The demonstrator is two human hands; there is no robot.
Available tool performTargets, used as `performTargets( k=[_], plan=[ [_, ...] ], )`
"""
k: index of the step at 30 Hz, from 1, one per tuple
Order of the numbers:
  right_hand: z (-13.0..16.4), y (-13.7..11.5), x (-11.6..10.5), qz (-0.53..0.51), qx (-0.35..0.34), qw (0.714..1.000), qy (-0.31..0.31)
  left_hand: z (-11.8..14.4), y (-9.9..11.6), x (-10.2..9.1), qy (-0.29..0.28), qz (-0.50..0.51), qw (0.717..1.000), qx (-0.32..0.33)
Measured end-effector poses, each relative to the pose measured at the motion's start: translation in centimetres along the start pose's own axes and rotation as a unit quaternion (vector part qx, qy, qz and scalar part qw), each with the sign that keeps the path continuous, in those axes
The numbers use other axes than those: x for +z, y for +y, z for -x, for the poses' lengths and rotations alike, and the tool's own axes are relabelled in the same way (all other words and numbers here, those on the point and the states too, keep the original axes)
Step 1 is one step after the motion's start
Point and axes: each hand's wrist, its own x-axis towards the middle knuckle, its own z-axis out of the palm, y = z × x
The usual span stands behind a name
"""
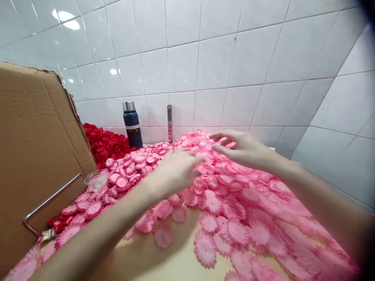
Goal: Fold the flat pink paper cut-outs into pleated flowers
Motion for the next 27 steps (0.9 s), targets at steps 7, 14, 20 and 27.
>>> performTargets(
  k=[7, 14, 20, 27],
  plan=[
    [-2.3, -4.8, 6.0, 0.045, -0.136, 0.944, -0.299, -1.7, -5.1, -8.3, -0.021, -0.115, 0.972, -0.205],
    [-6.5, -3.6, 8.7, 0.129, -0.084, 0.952, -0.266, 0.2, -7.1, -11.1, -0.141, -0.128, 0.948, -0.255],
    [-7.8, 0.2, 4.5, 0.171, -0.023, 0.977, -0.127, 0.3, -9.5, -10.8, -0.174, -0.137, 0.939, -0.263],
    [-6.1, -3.2, 7.1, 0.026, -0.163, 0.952, -0.257, -0.8, -12.5, -5.1, -0.193, -0.105, 0.956, -0.196]
  ],
)
